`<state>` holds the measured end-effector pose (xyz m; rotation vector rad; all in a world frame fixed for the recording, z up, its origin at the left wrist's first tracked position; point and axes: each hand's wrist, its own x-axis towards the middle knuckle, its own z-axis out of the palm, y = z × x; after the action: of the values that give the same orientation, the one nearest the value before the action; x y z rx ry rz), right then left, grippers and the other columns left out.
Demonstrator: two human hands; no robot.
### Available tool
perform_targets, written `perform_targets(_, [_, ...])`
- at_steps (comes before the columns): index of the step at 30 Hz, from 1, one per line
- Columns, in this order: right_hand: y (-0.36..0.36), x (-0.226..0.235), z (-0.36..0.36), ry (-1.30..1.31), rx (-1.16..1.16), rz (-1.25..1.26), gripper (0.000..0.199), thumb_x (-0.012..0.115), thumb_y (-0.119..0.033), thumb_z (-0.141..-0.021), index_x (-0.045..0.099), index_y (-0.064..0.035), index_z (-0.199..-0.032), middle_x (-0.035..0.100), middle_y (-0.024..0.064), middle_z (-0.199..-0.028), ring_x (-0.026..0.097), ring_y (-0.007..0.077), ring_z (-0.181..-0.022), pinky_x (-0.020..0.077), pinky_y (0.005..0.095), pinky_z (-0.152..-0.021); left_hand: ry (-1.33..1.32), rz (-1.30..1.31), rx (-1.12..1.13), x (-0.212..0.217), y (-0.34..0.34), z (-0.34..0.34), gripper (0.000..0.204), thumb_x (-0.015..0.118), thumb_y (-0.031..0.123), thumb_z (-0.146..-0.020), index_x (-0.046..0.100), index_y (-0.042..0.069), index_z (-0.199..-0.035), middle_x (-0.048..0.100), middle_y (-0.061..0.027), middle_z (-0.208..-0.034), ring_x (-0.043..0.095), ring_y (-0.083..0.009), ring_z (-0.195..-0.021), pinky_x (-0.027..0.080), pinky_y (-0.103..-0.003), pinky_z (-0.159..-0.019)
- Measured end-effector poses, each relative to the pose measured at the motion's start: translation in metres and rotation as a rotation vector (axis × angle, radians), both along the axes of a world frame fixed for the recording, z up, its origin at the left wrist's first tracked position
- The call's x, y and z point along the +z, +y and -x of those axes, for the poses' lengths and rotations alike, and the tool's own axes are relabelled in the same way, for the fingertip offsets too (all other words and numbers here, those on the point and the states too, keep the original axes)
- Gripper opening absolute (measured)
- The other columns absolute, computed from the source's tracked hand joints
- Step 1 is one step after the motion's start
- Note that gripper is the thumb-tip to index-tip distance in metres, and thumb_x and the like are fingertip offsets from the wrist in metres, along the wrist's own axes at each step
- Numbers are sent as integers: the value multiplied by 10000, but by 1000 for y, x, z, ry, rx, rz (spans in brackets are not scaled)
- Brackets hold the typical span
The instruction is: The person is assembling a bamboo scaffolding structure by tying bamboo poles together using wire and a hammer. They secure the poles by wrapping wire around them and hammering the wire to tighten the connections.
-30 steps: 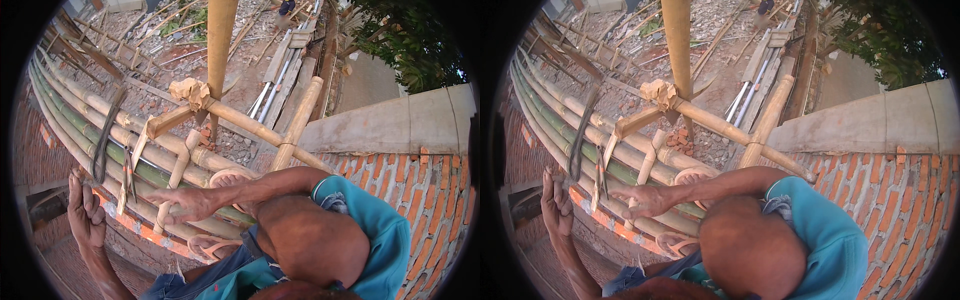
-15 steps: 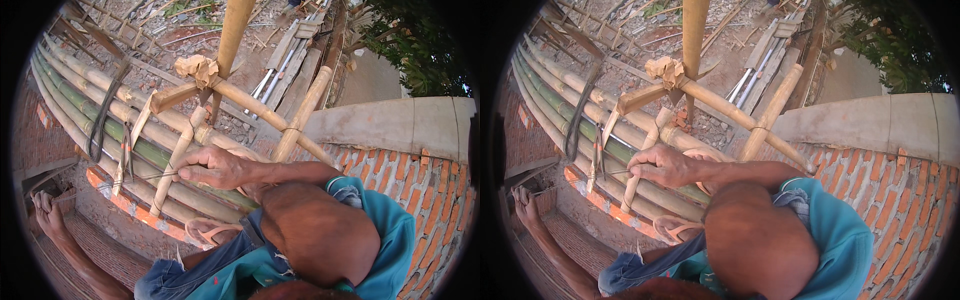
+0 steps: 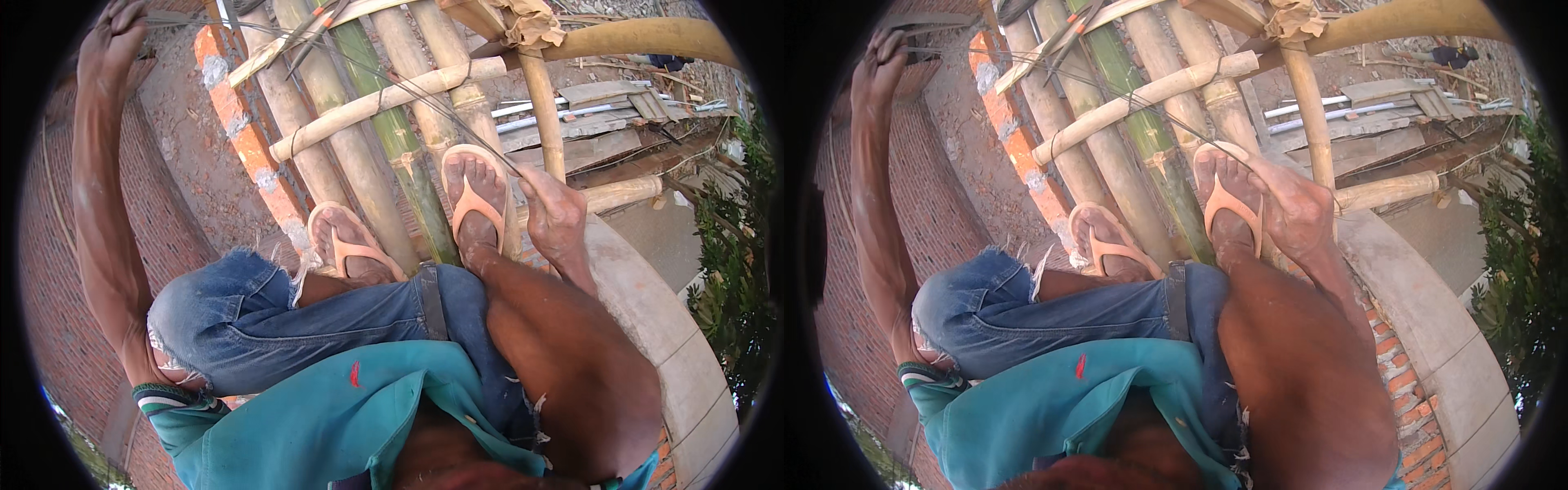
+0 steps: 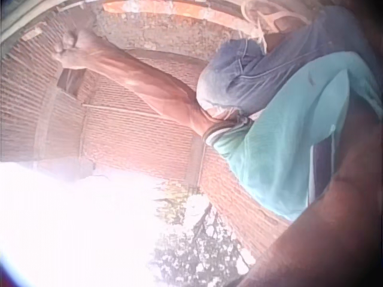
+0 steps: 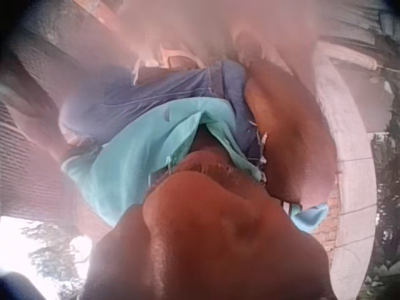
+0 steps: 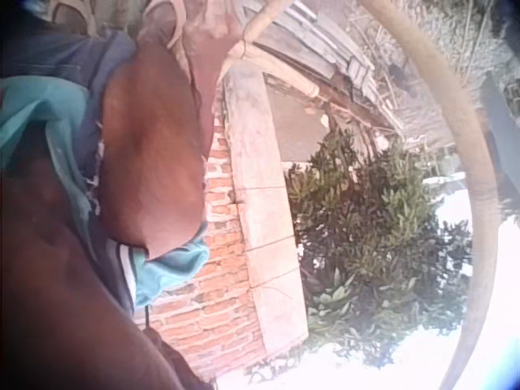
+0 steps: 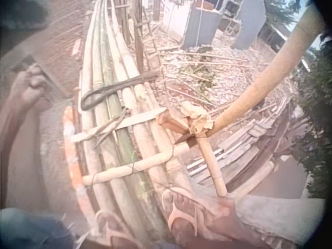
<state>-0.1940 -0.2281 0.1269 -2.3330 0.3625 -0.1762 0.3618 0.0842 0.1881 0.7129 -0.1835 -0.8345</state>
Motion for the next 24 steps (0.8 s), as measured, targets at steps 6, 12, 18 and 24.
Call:
perform_targets(6, [-12, -9, 43, 753, 77, -521, 419, 715, -224, -945, 652, -42, -1317, 734, 194, -1025, 715, 274, -898, 545, 379, -813, 103, -464, 77, -66, -76, 159, 138, 538, 105, -1054, 665, 63, -1020, 658, -55, -816, 669, -165, -823, 611, -355, -761])
perform_targets(12, [28, -18, 17, 432, -174, -905, 572, 692, -301, -971, 540, 2, -1431, 708, 155, -1188, 632, 211, -1095, 468, 353, -1010, 158, -694, -188, -78, -104, 249, 228, 474, 180, -1106, 533, -11, -1215, 616, -80, -1043, 664, -115, -922, 617, -201, -859])
perform_targets(18, [29, -34, -2, 305, -216, -752, 369, 567, -223, -1051, 628, 34, -1308, 712, 172, -1164, 639, 180, -1074, 479, 329, -1002, 57, -643, -274, -103, -97, 240, 294, 462, 237, -1113, 543, 0, -1267, 636, -89, -1105, 674, -137, -964, 617, -225, -854])
perform_targets(24, [14, -77, 17, 254, -588, -437, 292, 566, -216, -1054, 673, 41, -1142, 711, 130, -948, 642, 165, -853, 529, 335, -790, -882, -1280, -785, -126, -64, 227, 545, 539, 445, -1059, 542, 40, -1423, 638, -166, -1299, 657, -285, -1115, 574, -402, -922])
